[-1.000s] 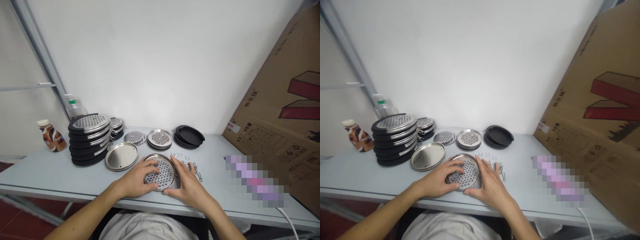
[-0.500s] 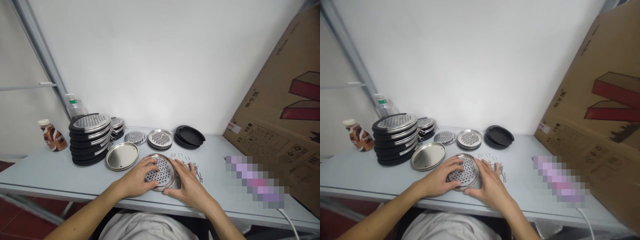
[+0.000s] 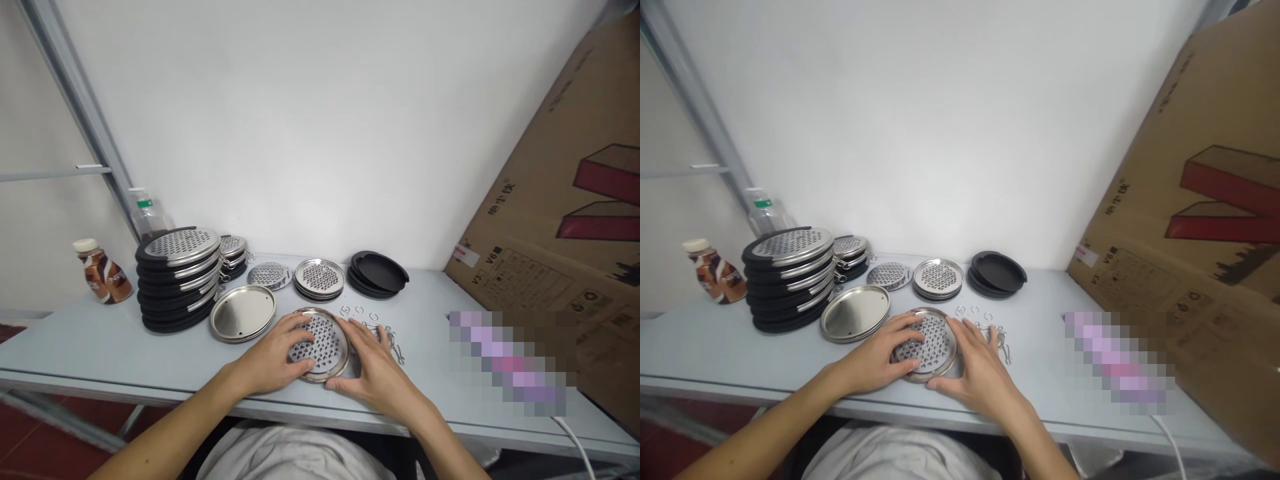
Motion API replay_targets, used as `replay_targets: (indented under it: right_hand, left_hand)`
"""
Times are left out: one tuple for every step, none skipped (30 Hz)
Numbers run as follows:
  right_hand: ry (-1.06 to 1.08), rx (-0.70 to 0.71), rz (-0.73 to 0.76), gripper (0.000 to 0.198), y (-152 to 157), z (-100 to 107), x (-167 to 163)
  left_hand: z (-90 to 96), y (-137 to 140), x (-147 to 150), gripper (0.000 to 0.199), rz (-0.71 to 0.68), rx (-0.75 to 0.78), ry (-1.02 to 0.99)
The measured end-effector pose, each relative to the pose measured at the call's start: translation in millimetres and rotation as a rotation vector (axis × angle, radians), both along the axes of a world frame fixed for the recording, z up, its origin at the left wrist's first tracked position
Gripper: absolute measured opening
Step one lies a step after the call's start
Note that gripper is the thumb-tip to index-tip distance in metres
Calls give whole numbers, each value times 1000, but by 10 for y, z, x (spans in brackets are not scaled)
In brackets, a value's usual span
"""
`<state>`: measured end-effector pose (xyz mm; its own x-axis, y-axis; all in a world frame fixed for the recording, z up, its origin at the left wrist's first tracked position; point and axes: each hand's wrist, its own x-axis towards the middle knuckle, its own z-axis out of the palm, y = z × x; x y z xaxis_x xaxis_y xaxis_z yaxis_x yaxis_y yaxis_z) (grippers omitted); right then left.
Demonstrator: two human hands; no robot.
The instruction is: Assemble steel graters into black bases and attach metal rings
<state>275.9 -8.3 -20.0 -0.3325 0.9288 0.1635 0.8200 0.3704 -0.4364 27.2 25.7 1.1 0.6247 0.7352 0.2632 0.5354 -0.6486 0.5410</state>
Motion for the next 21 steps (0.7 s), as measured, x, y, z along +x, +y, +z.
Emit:
replay_targets:
  right_hand:
    - [1, -1, -3, 102, -1, 4, -1]
    - [2, -4, -4, 102, -2, 8, -3]
    - [3, -8, -4, 102, -3, 13, -5]
    - [5, -12, -2, 102, -4, 18, -7]
    - [6, -17, 0, 102, -5, 21, -8]
    - [8, -20, 1, 101, -5, 22, -9]
    - [9, -23, 1, 101, -5, 21, -9]
    - [9, -24, 0, 101, -5, 18, -8]
    - [10, -26, -1, 102, -5, 13, -6]
    - [10, -26, -1, 102, -5, 8, -4]
    - [11, -26, -1, 102, -5, 2, -1]
    - [12, -24, 0, 102, -5, -3, 1]
    - [12, -21, 0, 102, -5, -6, 4]
    - [12, -18, 1, 102, -5, -8, 6]
    - [12, -13, 2, 102, -5, -8, 7]
    - [11, -8, 4, 102, -5, -8, 7]
    - [11, -5, 5, 101, -5, -6, 6]
    - [10, -1, 6, 101, -5, -6, 5]
    - [10, 2, 7, 100, -5, -5, 3]
    - [11, 5, 7, 100, -5, -6, 3]
    - [13, 5, 8, 101, -6, -6, 4]
  left_hand:
    - [-2, 0, -1, 34, 3, 1, 1]
    - [-3, -2, -2, 35, 4, 2, 4]
    - [-3, -5, -3, 35, 6, 2, 8]
    - [-3, -8, -4, 35, 9, 1, 12]
    - [-2, -12, -4, 35, 11, -1, 16]
    - [-1, -15, -4, 35, 13, -5, 17]
    - [0, -17, -4, 35, 15, -9, 16]
    - [0, -19, -3, 36, 17, -12, 14]
    - [-1, -20, -2, 36, 19, -14, 12]
    - [-3, -20, -1, 36, 20, -16, 10]
    - [-5, -20, -1, 36, 20, -16, 10]
    - [-7, -19, -1, 37, 19, -15, 10]
    - [-10, -17, -2, 37, 17, -14, 10]
    - [-13, -15, -3, 37, 16, -11, 10]
    - [-16, -13, -5, 37, 15, -9, 11]
    - [-19, -11, -7, 37, 14, -6, 11]
    - [-23, -9, -10, 37, 13, -3, 11]
    - [-26, -8, -14, 36, 12, 0, 9]
    - [-27, -7, -17, 35, 10, 2, 8]
    - [-28, -6, -19, 35, 7, 4, 7]
    - [-26, -6, -21, 34, 4, 6, 7]
